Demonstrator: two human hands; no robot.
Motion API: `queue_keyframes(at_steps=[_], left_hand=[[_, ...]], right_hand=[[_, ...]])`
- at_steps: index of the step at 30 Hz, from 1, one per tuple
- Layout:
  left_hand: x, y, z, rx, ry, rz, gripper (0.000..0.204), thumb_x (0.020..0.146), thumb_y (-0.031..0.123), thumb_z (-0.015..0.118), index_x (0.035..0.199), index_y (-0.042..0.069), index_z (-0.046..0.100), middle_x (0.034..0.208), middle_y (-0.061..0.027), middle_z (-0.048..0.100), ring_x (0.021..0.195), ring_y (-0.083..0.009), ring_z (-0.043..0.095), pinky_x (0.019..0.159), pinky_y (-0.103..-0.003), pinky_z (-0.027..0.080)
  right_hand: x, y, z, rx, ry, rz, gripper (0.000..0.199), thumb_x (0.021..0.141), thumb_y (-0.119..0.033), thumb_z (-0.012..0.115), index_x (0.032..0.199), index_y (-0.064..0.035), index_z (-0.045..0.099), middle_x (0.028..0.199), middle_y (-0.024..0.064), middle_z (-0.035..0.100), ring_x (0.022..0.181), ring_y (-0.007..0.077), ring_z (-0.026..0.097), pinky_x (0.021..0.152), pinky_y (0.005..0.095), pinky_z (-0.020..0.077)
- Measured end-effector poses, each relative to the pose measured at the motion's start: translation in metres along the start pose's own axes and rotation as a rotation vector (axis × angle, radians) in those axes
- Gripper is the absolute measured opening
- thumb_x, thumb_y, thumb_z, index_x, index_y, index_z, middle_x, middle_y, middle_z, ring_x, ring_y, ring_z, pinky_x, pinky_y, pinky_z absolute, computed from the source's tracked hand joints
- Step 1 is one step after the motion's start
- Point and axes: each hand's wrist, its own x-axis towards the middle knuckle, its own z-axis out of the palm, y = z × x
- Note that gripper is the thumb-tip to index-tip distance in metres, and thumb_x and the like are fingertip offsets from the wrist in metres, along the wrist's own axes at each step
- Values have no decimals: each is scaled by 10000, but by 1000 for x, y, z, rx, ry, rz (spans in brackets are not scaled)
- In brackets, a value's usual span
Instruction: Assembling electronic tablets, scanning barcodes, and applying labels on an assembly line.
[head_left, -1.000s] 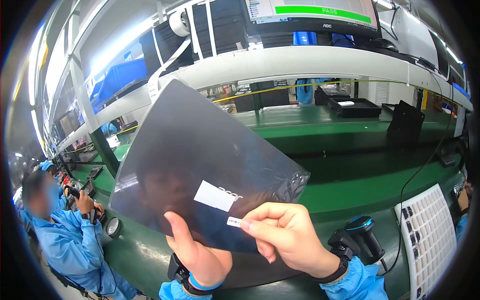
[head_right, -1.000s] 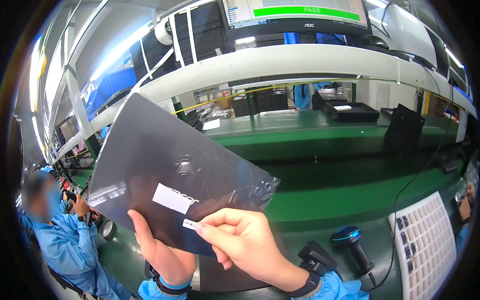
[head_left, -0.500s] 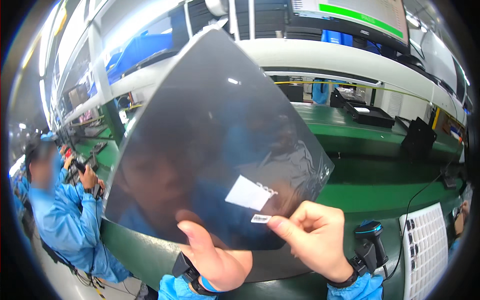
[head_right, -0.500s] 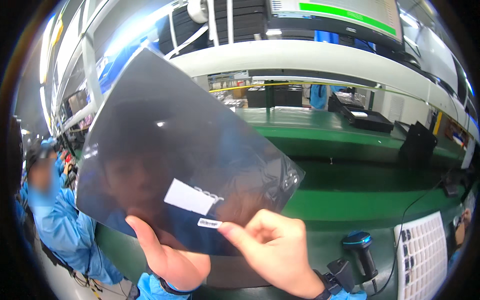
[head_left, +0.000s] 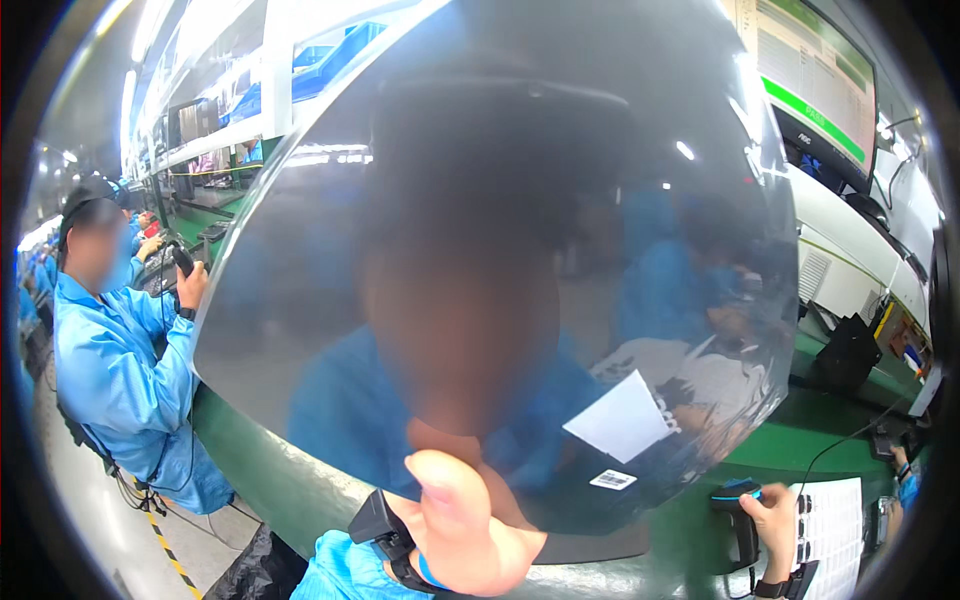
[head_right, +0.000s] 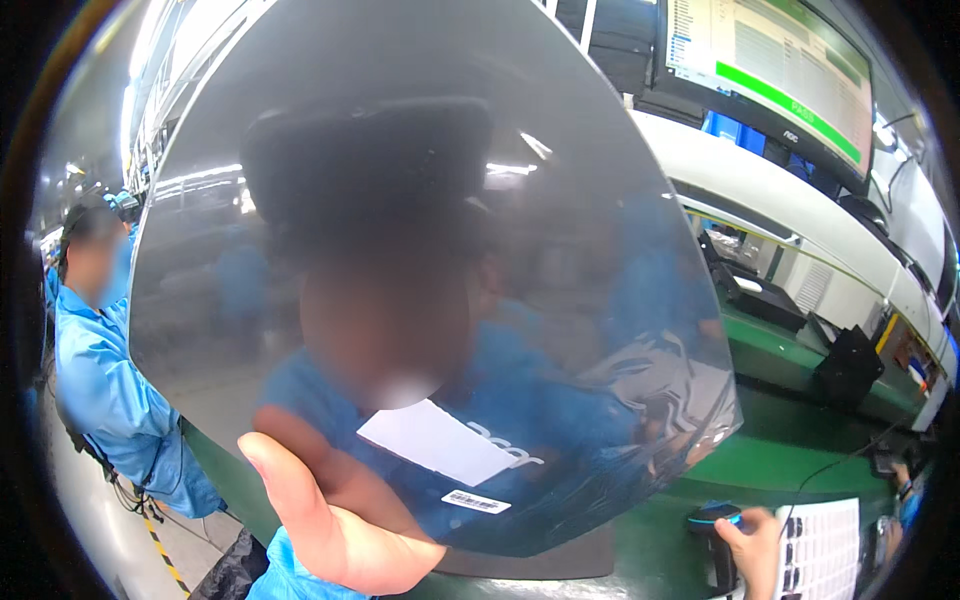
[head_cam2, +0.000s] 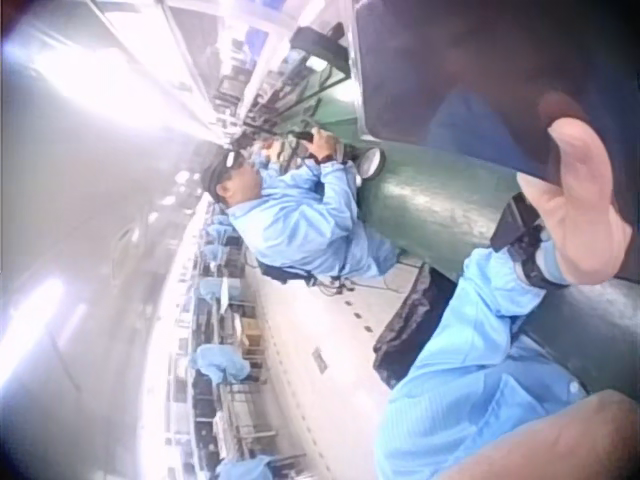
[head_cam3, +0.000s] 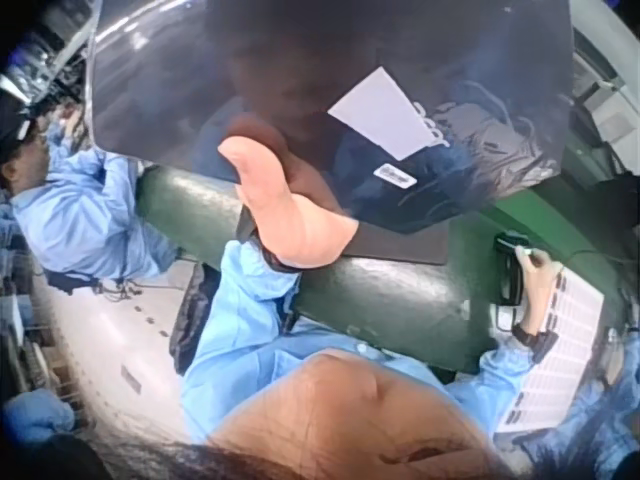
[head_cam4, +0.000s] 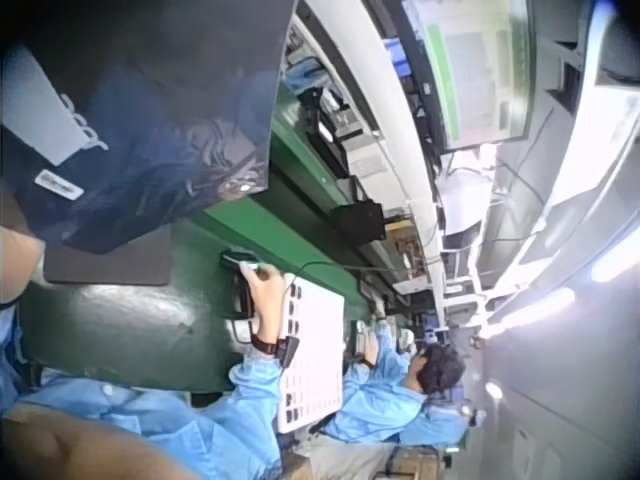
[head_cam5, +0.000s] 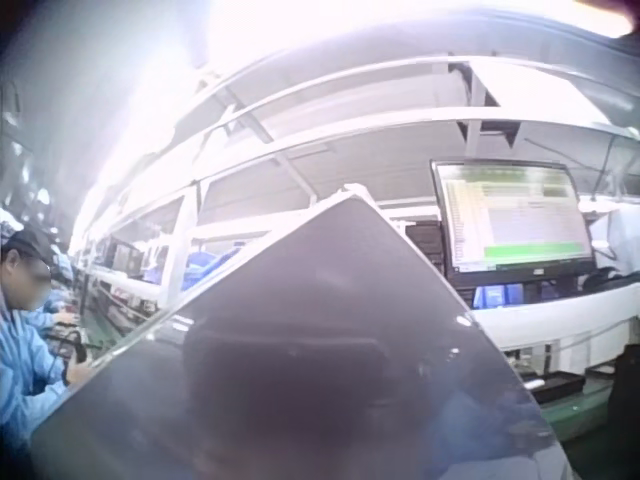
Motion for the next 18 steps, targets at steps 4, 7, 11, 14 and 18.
queue_keyframes(at_steps=[4, 7, 11, 14, 18], left_hand=[[-2, -2, -28, 223, -11, 38, 591, 1080, 503, 515, 1390, 0, 547, 1341, -120, 622, 1209, -293, 599, 1068, -460, 470], [0, -12, -55, 374, -22, 44, 761, 1069, 644, 460, 1545, 51, 436, 1504, -100, 527, 1347, -303, 526, 1154, -490, 415], [-4, -21, -46, 475, -135, 74, 695, 1088, 576, 482, 1507, 22, 460, 1468, -127, 542, 1320, -304, 545, 1120, -480, 438], [1, -22, -46, 461, -129, 100, 623, 1105, 496, 502, 1457, -18, 490, 1450, -153, 550, 1311, -300, 552, 1102, -478, 449], [3, -22, -44, 479, -28, 158, 536, 1103, 420, 543, 1382, -37, 567, 1352, -156, 623, 1234, -294, 609, 1067, -447, 479]], right_hand=[[8, -5, 17, 502, -154, 131, 365, 865, -71, 834, 1139, 60, 633, 918, 87, 705, 761, 120, 651, 668, 286, 538], [1, -25, 22, 365, -464, 222, 712, 801, -40, 891, 1366, 89, 477, 881, 137, 716, 624, 182, 699, 471, 321, 542], [-32, -68, 20, 184, -497, -200, 794, 592, -180, 1030, 1279, 33, 693, 1172, 120, 750, 1126, 225, 701, 1057, 345, 510], [-61, -134, 11, 225, -315, -447, 815, 552, -174, 1010, 1284, 7, 701, 1170, 150, 742, 1132, 235, 713, 1042, 359, 515], [-92, -184, -11, 593, -252, -377, 543, 856, -201, 863, 1324, -9, 664, 1164, 147, 723, 1039, 188, 718, 989, 321, 538]])
